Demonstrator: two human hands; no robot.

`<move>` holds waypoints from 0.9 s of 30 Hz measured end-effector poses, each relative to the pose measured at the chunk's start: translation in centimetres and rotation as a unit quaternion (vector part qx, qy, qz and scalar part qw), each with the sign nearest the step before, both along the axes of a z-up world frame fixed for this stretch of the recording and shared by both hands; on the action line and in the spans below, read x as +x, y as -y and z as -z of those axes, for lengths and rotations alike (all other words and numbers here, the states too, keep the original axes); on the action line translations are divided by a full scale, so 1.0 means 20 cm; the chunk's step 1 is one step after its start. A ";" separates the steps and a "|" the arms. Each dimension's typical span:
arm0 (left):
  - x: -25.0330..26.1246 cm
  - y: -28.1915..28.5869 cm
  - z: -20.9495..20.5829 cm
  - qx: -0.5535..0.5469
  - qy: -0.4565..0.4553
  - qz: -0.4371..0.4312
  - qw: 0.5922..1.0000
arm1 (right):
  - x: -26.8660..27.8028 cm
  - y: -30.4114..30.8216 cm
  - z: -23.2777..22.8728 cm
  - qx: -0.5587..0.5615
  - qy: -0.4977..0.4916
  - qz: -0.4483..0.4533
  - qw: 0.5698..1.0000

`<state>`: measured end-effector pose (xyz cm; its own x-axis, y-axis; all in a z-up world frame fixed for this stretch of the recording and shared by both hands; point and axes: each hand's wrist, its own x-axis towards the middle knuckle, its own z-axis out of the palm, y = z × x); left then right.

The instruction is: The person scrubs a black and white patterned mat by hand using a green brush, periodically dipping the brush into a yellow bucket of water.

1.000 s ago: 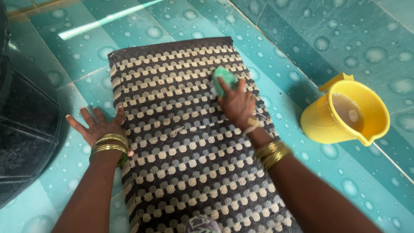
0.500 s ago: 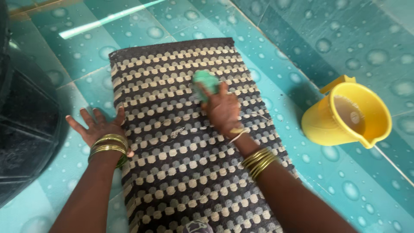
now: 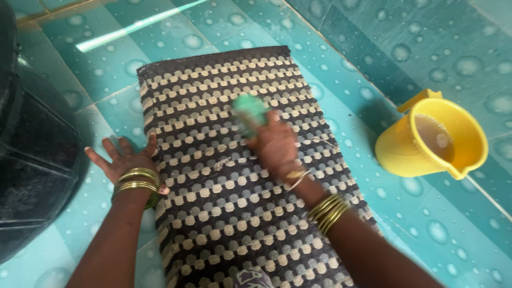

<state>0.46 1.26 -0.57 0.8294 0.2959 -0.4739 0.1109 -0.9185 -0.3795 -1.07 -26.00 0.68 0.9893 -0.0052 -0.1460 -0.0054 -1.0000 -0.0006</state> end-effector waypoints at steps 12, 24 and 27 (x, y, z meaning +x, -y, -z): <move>0.01 -0.03 0.03 -0.017 0.020 -0.017 0.999 | -0.22 -0.51 0.03 -0.003 0.225 -0.085 0.971; 0.03 -0.02 0.07 0.016 0.026 0.018 0.999 | 0.11 -0.17 0.01 0.162 0.060 0.081 0.982; 0.03 -0.05 0.06 -0.012 0.015 0.014 1.000 | -0.14 -0.57 0.04 -0.021 0.142 -0.170 0.975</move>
<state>1.00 2.30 -1.83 0.8512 0.2621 -0.4546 0.0967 -0.9299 -0.3550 -3.85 -14.64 -0.08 0.9352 0.3300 0.1283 0.3208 -0.9431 0.0872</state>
